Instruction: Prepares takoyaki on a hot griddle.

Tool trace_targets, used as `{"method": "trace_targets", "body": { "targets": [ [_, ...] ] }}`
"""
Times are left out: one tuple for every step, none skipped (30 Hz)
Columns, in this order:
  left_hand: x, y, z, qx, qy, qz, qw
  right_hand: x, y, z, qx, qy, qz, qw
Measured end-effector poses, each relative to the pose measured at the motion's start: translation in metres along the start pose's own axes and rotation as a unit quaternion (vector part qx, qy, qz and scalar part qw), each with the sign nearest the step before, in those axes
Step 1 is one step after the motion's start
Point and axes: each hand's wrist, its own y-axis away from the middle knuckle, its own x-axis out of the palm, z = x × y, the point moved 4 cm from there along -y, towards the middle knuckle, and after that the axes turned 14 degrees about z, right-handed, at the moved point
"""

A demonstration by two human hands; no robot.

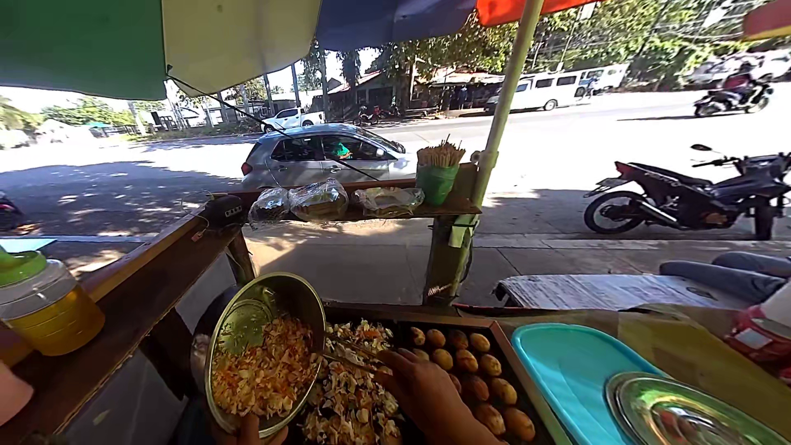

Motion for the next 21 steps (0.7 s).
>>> {"method": "trace_targets", "body": {
  "targets": [
    [0.005, -0.001, 0.002, 0.002, -0.006, -0.002, 1.0, 0.001, -0.005, 0.017, -0.003, 0.007, 0.027, 1.0],
    [0.01, -0.002, 0.003, 0.005, -0.008, -0.001, 1.0, 0.001, -0.011, 0.034, 0.009, 0.016, 0.066, 0.998],
    [0.016, -0.003, 0.004, 0.007, -0.009, 0.001, 1.0, 0.001, -0.018, 0.048, 0.03, 0.031, 0.11, 0.993],
    [0.023, -0.004, 0.004, 0.008, -0.008, 0.004, 1.0, 0.001, -0.025, 0.058, 0.05, 0.051, 0.146, 0.987],
    [0.028, -0.005, 0.005, 0.011, -0.004, 0.005, 1.0, 0.001, -0.028, 0.064, 0.068, 0.077, 0.172, 0.98],
    [0.032, -0.007, 0.006, 0.016, -0.004, 0.004, 1.0, -0.002, -0.029, 0.068, 0.08, 0.099, 0.183, 0.975],
    [0.034, -0.009, 0.006, 0.021, -0.005, 0.002, 1.0, -0.008, -0.026, 0.07, 0.087, 0.119, 0.18, 0.973],
    [0.035, -0.012, 0.006, 0.023, -0.006, -0.002, 1.0, -0.015, -0.021, 0.07, 0.094, 0.133, 0.173, 0.971],
    [0.035, -0.014, 0.006, 0.021, -0.006, -0.006, 1.0, -0.023, -0.014, 0.067, 0.1, 0.142, 0.164, 0.971],
    [0.034, -0.015, 0.005, 0.016, -0.005, -0.012, 1.0, -0.029, -0.008, 0.061, 0.105, 0.145, 0.151, 0.972],
    [0.032, -0.016, 0.005, 0.011, -0.001, -0.018, 1.0, -0.033, -0.003, 0.051, 0.109, 0.14, 0.138, 0.974],
    [0.03, -0.018, 0.004, 0.006, 0.006, -0.025, 1.0, -0.035, 0.001, 0.039, 0.122, 0.131, 0.132, 0.975],
    [0.028, -0.019, 0.003, 0.003, 0.015, -0.033, 0.999, -0.034, 0.003, 0.027, 0.145, 0.113, 0.136, 0.973],
    [0.026, -0.02, 0.002, 0.001, 0.027, -0.041, 0.999, -0.029, 0.006, 0.017, 0.173, 0.089, 0.139, 0.971],
    [0.025, -0.021, 0.001, -0.002, 0.041, -0.045, 0.998, -0.02, 0.008, 0.01, 0.202, 0.069, 0.143, 0.966],
    [0.023, -0.021, 0.0, -0.005, 0.052, -0.048, 0.997, -0.007, 0.013, 0.007, 0.226, 0.053, 0.152, 0.961],
    [0.021, -0.021, -0.001, -0.009, 0.062, -0.051, 0.997, 0.007, 0.019, 0.008, 0.239, 0.039, 0.163, 0.957],
    [0.02, -0.021, -0.002, -0.012, 0.067, -0.053, 0.996, 0.02, 0.025, 0.013, 0.24, 0.023, 0.172, 0.955],
    [0.018, -0.021, -0.002, -0.015, 0.071, -0.054, 0.996, 0.033, 0.031, 0.02, 0.235, 0.009, 0.174, 0.956],
    [0.016, -0.022, -0.001, -0.02, 0.072, -0.055, 0.996, 0.045, 0.034, 0.029, 0.227, 0.004, 0.171, 0.959],
    [0.014, -0.022, -0.001, -0.022, 0.074, -0.058, 0.995, 0.056, 0.034, 0.037, 0.215, 0.002, 0.17, 0.962]
  ]
}}
